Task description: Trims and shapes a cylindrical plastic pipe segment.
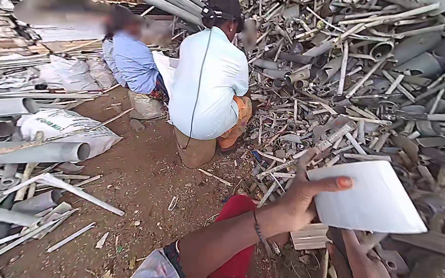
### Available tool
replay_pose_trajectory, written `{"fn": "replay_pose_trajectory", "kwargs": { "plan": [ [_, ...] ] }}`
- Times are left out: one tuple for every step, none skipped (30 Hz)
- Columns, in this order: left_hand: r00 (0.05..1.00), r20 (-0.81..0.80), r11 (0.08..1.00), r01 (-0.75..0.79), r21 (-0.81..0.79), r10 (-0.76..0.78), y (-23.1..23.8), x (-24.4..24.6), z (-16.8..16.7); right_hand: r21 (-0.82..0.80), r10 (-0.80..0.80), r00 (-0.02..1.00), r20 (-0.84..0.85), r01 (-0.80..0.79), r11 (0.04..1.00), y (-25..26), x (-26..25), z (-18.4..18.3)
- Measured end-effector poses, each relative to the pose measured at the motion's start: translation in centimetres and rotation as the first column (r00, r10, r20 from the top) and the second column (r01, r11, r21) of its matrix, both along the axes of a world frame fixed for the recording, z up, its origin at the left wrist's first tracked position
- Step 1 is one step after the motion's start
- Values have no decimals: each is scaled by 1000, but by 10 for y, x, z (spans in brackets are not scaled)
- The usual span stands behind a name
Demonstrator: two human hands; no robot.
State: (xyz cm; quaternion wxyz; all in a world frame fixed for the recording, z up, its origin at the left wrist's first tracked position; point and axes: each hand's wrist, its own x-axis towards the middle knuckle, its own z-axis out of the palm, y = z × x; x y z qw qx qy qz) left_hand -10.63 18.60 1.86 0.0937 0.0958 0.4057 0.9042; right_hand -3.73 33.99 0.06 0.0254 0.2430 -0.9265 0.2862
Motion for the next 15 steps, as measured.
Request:
{"fn": "replay_pose_trajectory", "kwargs": {
  "plan": [
    [1000,22,1000,-11,8,11,-1,-2,-2,52,-35,999,-41,37,998,3,-7,-6],
    [999,37,1000,-21,-4,22,-2,-3,-3,87,-72,995,-70,78,993,5,-13,-12],
    [998,50,1000,-25,-12,26,-4,-4,-3,96,-100,988,-118,111,989,7,-18,-19],
    [997,69,1000,-29,-7,30,-5,-4,-4,78,-116,983,-144,128,989,7,-19,-24],
    [995,88,999,-39,-3,39,-6,-3,-5,37,-115,985,-132,121,992,4,-14,-25],
    [994,91,998,-56,-3,56,-7,-2,-5,-3,-100,991,-93,100,995,-2,-5,-22],
    [994,81,997,-77,-6,78,-8,-2,-5,-38,-70,997,-18,69,997,-7,6,-14],
    [993,68,995,-99,-6,99,-8,-3,-5,-35,-44,997,59,46,998,-11,15,-4],
    [992,54,994,-112,-2,112,-10,-4,-6,-8,-30,996,86,31,999,-13,19,1],
    [992,48,993,-117,7,117,-12,-6,-7,29,-29,998,58,27,999,-12,16,1],
    [993,44,994,-109,23,108,-14,-8,-8,90,-45,998,45,41,995,-9,8,0],
    [994,47,995,-98,31,96,-15,-10,-9,177,-75,990,123,52,983,-5,-2,5],
    [993,66,995,-101,22,99,-15,-10,-9,264,-120,968,221,59,963,-2,-14,11],
    [990,85,994,-109,-1,109,-12,-9,-10,322,-160,947,279,64,945,0,-24,14],
    [988,99,993,-113,-28,115,-9,-8,-10,351,-184,926,329,61,934,1,-31,16]
  ]
}}
